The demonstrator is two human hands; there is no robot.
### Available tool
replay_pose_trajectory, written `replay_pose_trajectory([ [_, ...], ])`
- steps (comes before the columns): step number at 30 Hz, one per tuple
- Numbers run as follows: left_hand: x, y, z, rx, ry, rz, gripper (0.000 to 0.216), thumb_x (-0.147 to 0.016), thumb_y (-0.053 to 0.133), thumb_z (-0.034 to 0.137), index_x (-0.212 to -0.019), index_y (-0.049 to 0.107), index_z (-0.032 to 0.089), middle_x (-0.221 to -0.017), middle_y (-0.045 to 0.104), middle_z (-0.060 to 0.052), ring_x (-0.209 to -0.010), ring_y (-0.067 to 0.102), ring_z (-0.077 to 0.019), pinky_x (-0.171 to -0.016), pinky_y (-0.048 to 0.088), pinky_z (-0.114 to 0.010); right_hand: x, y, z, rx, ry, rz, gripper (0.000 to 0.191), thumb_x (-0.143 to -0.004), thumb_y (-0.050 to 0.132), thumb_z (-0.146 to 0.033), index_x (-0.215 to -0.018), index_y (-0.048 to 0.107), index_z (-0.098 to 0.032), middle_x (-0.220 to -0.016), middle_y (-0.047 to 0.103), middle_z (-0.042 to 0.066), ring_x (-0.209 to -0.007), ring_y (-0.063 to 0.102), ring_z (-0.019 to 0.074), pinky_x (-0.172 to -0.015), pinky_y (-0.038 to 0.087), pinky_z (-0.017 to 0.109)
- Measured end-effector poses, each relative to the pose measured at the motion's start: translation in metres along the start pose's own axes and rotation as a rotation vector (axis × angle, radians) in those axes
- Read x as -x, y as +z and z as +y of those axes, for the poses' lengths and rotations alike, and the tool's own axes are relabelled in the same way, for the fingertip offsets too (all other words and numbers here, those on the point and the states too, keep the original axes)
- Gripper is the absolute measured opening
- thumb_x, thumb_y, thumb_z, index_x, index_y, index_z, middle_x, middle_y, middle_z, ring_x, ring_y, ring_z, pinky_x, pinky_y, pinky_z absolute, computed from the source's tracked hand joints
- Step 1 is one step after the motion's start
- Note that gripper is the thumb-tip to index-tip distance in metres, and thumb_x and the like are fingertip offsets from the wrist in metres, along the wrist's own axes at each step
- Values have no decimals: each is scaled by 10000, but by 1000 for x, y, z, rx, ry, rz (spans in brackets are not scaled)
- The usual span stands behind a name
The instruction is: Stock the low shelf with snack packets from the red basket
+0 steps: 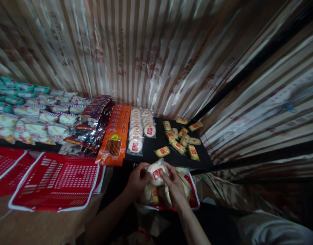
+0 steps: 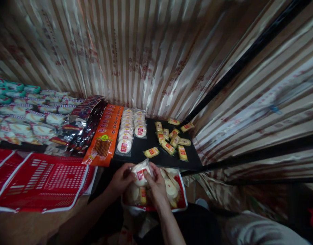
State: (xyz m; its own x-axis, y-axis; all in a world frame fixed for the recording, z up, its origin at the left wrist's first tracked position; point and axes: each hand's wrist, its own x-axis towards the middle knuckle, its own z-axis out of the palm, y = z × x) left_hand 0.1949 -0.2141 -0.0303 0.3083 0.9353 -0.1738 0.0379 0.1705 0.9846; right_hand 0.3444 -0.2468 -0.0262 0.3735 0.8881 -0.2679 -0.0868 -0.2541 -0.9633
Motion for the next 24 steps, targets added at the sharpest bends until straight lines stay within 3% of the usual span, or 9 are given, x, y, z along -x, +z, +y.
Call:
replay_pose_trajectory([
  [2,0,-20,16,-281,75,-107,261,-715,506,170,-958,592,210,-905,646,-6,-859,583,-157,-787,456,-260,-5,-5,-6,253,-227,18,591,-661,688,-427,-1197,539,-230,-1178,621,84,-1027,598,233,-901,479,416],
  [5,-1,-44,40,-593,198,-261,315,-747,462,144,-1021,596,225,-981,632,-18,-928,580,-172,-843,441,-283,-6,-7,-19,599,-469,-169,459,-737,647,-388,-1177,583,-277,-1140,639,57,-1077,552,229,-946,436,425],
  [8,-6,-56,55,-817,310,-400,355,-781,450,150,-1093,581,258,-1008,625,-22,-944,586,-184,-852,446,-303,-4,2,-30,782,-562,-358,345,-792,603,-352,-1130,628,-293,-976,686,48,-971,584,216,-852,479,371],
  [10,-10,-59,59,-897,355,-401,392,-788,453,141,-1148,552,261,-1036,627,-30,-983,582,-191,-885,443,-320,-3,12,-34,827,-557,-364,360,-797,591,-343,-1153,618,-291,-940,688,48,-891,605,209,-794,496,349],
  [12,-15,-59,60,-929,391,-300,447,-806,430,132,-1234,487,246,-1119,608,-47,-1058,557,-193,-936,427,-340,-7,23,-34,787,-501,-298,365,-788,588,-355,-1141,628,-271,-929,691,52,-862,616,211,-790,496,348],
  [15,-20,-59,55,-933,416,-22,486,-842,390,150,-1324,387,217,-1269,519,-79,-1183,473,-199,-997,398,-373,-19,41,-25,517,-318,-241,347,-760,587,-414,-1034,669,-218,-886,705,48,-814,635,209,-753,510,336],
  [18,-19,-58,38,-952,424,223,433,-865,390,192,-1295,426,170,-1307,467,-121,-1220,431,-230,-1020,384,-414,-34,55,-11,252,-145,-242,374,-730,592,-459,-987,654,-195,-811,709,27,-693,644,184,-644,524,303],
  [20,-18,-57,22,-986,436,283,403,-864,399,201,-1257,470,154,-1295,472,-138,-1203,445,-250,-1012,394,-437,-45,61,0,240,-113,-205,370,-716,600,-465,-966,648,-196,-763,704,15,-638,639,175,-603,520,293],
  [24,-17,-51,-8,-1046,444,287,367,-856,398,171,-1199,528,162,-1289,495,-137,-1199,464,-266,-977,441,-435,-62,66,14,399,-132,-149,325,-740,566,-440,-932,649,-191,-761,699,21,-626,644,176,-585,514,285],
])
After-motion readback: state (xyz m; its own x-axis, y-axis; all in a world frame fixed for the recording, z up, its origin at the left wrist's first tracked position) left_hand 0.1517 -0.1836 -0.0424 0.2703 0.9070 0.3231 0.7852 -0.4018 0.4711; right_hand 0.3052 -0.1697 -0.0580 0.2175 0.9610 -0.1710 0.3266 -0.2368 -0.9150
